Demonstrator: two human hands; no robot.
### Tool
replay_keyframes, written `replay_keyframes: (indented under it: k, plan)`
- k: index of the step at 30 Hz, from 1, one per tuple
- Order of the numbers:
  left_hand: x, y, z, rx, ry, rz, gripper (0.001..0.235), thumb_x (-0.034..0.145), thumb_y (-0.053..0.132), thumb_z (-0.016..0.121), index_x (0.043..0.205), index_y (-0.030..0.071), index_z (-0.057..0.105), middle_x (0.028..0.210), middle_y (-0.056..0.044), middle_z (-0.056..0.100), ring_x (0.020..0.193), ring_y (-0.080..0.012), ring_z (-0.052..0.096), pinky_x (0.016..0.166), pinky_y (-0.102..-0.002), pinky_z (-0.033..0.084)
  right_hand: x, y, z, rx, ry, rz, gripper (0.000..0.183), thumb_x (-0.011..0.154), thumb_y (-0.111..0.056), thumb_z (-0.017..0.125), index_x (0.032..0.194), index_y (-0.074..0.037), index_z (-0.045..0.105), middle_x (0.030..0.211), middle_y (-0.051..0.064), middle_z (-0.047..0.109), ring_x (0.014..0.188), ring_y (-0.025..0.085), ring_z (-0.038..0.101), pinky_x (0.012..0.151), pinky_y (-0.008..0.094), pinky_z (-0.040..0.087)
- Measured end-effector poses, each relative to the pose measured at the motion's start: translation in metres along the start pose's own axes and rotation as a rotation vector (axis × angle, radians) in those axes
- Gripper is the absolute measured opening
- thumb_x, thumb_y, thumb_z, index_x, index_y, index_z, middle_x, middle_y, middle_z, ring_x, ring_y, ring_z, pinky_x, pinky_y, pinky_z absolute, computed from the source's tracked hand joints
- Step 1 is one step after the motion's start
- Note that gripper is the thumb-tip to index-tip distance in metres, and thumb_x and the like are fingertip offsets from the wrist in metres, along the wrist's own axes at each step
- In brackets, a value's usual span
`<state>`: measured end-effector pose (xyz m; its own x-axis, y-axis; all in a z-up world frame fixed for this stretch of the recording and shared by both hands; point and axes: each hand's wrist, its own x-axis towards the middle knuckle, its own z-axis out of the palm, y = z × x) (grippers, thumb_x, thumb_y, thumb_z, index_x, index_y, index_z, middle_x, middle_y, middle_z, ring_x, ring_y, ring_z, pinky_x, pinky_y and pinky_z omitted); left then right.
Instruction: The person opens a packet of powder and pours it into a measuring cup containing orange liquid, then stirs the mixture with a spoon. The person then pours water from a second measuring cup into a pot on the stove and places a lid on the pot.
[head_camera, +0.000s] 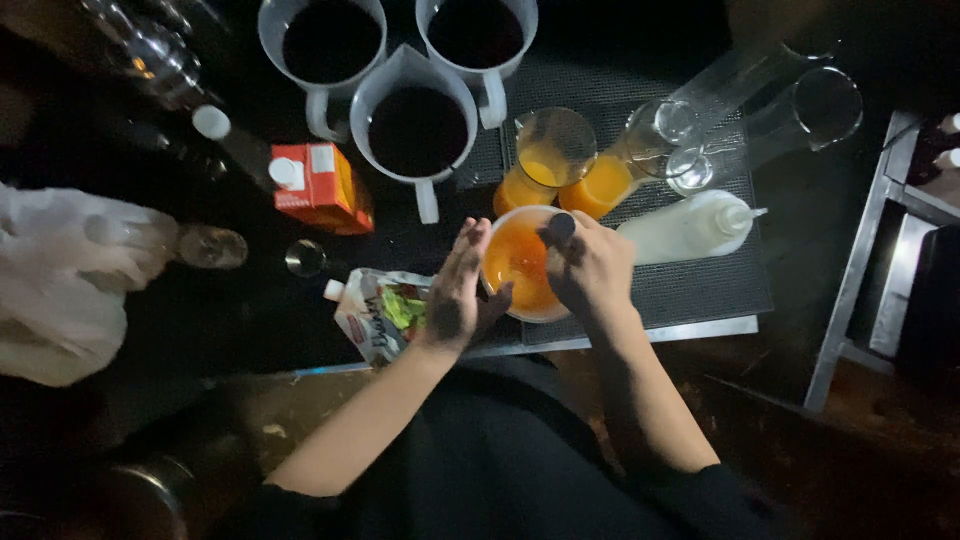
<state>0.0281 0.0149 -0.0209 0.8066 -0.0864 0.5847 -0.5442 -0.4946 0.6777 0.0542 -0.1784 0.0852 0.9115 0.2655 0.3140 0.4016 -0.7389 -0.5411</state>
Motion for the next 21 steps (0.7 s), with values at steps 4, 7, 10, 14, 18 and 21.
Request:
replay_keyframes:
  k: [4,7,10,14,18,21]
  plan:
    - [0.01,0.002,-0.017,-0.045,-0.067,0.061,0.077,0.091,0.037,0.078,0.153,0.001,0.048,0.149,-0.026,0.053,0.135,-0.044,0.053,0.109,-0.049,0.049,-0.008,-0.006,0.022,-0.279,-0.023,0.241,0.016,0.098,-0.017,0.064,0.092,-0.003,0.063,0.078,0.005,0.052,0.054,0.019,0.04,0.059,0.046,0.04]
    - [0.012,-0.003,-0.024,-0.079,-0.128,0.044,0.075,0.091,0.036,0.079,0.152,0.002,0.049,0.149,-0.026,0.053,0.133,-0.0447,0.055,0.104,-0.047,0.053,-0.015,0.011,0.031,-0.252,0.099,0.327,0.009,0.099,-0.027,0.069,0.096,-0.018,0.068,0.078,0.001,0.057,0.052,0.017,0.041,0.06,0.051,0.045]
    - [0.006,-0.013,-0.017,-0.071,-0.126,0.057,0.073,0.092,0.035,0.077,0.151,0.003,0.05,0.151,-0.024,0.053,0.133,-0.043,0.056,0.103,-0.045,0.055,-0.013,-0.005,0.02,-0.28,0.103,0.335,0.009,0.099,-0.03,0.068,0.102,-0.022,0.071,0.087,0.0,0.06,0.06,0.021,0.047,0.075,0.052,0.044]
    - [0.017,0.012,-0.033,-0.123,-0.139,0.022,0.065,0.098,0.025,0.07,0.154,0.001,0.044,0.153,-0.028,0.049,0.134,-0.0486,0.052,0.103,-0.05,0.054,-0.009,-0.008,0.028,-0.134,-0.011,0.324,0.017,0.099,-0.016,0.07,0.101,0.002,0.069,0.081,0.01,0.065,0.06,0.026,0.052,0.056,0.06,0.045]
    - [0.007,0.007,-0.017,-0.104,-0.048,0.011,0.064,0.098,0.026,0.068,0.153,0.003,0.046,0.152,-0.025,0.051,0.135,-0.0453,0.052,0.102,-0.045,0.055,-0.018,0.025,0.015,-0.264,-0.014,0.104,0.017,0.097,-0.025,0.071,0.103,-0.009,0.068,0.093,0.002,0.063,0.069,0.015,0.055,0.068,0.053,0.049]
    - [0.015,0.003,-0.007,-0.118,0.057,0.052,0.062,0.098,0.034,0.065,0.148,0.0,0.052,0.146,-0.026,0.057,0.134,-0.044,0.055,0.104,-0.048,0.053,-0.02,0.046,0.021,0.052,0.023,0.079,0.019,0.098,-0.022,0.069,0.106,-0.004,0.068,0.096,0.007,0.068,0.069,0.026,0.06,0.084,0.051,0.055]
